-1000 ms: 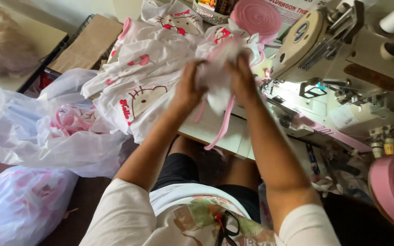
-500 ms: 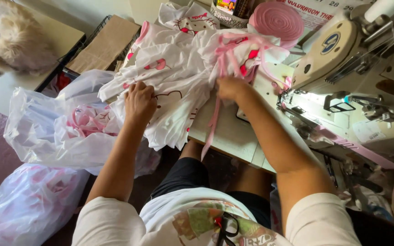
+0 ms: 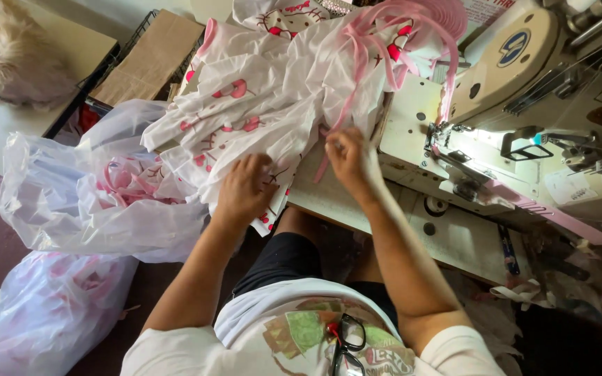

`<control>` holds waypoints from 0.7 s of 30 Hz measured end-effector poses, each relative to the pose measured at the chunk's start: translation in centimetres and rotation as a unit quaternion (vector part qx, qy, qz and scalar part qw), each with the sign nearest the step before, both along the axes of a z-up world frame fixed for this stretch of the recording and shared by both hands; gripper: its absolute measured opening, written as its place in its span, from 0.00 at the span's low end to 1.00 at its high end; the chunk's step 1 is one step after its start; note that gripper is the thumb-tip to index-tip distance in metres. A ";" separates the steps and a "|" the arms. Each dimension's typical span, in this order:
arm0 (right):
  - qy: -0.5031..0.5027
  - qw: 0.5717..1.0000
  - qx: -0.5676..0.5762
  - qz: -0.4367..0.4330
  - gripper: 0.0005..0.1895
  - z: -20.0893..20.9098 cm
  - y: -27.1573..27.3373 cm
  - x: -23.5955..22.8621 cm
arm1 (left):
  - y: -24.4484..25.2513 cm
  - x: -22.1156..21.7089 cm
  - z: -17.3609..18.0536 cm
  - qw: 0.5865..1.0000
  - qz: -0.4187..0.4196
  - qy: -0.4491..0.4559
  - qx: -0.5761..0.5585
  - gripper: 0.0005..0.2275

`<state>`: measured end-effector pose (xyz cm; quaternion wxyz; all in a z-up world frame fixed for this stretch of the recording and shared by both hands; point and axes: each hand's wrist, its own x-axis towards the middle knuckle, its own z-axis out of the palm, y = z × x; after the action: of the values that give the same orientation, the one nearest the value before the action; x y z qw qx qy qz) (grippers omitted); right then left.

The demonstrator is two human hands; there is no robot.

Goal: Sorting and inspecting printed garments at a sewing workstation

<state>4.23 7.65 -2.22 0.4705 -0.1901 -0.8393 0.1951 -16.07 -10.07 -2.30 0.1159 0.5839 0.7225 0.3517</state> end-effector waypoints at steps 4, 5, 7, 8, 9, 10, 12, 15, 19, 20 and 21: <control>-0.117 0.957 -0.262 -0.038 0.11 -0.8 -3.8 0.5 | 2.0 -0.5 3.5 0.996 0.067 0.053 -0.012 0.17; -0.093 0.924 -0.370 -0.030 0.15 -1.3 -4.1 0.2 | 2.9 -0.7 2.7 0.987 0.094 0.105 -0.071 0.10; -0.065 0.880 -0.470 -0.023 0.19 -2.5 -4.0 -0.5 | 3.6 0.7 2.0 0.972 0.120 0.159 -0.126 0.05; -0.083 0.877 -0.471 -0.044 0.23 -3.2 -3.6 -0.7 | 3.5 2.3 2.1 0.980 0.077 0.153 -0.105 0.03; -0.101 0.871 -0.475 -0.069 0.28 -4.0 -3.4 -0.6 | 3.1 4.1 2.0 0.985 0.031 0.146 -0.086 0.05; -0.098 0.871 -0.476 -0.072 0.28 -2.7 -3.7 -1.3 | 3.1 5.4 2.1 0.985 0.027 0.148 -0.086 0.05; -0.159 0.875 -0.444 -0.108 0.38 -0.5 -4.6 -2.4 | 2.6 8.0 2.1 0.982 -0.021 0.041 -0.181 0.09; -0.107 0.876 -0.466 -0.067 0.28 -1.6 -4.3 -1.9 | 3.1 5.8 -2.6 0.990 -0.003 0.038 -0.137 0.09; -0.033 0.868 -0.495 -0.003 0.13 -3.0 -4.4 -0.3 | 3.6 2.9 1.7 0.985 0.089 0.146 0.028 0.21; 0.029 0.848 -0.529 0.015 0.11 -2.9 -4.5 0.5 | 3.9 1.7 1.6 0.983 0.110 0.149 -0.020 0.24; 0.094 0.825 -0.557 0.032 0.10 -2.5 -4.4 1.2 | 4.5 0.5 1.7 0.978 0.128 0.152 -0.065 0.28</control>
<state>5.41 3.29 -4.75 0.3545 -0.3732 -0.5458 0.6611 -15.54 -5.56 -0.57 -0.0034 0.5242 0.8218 0.2231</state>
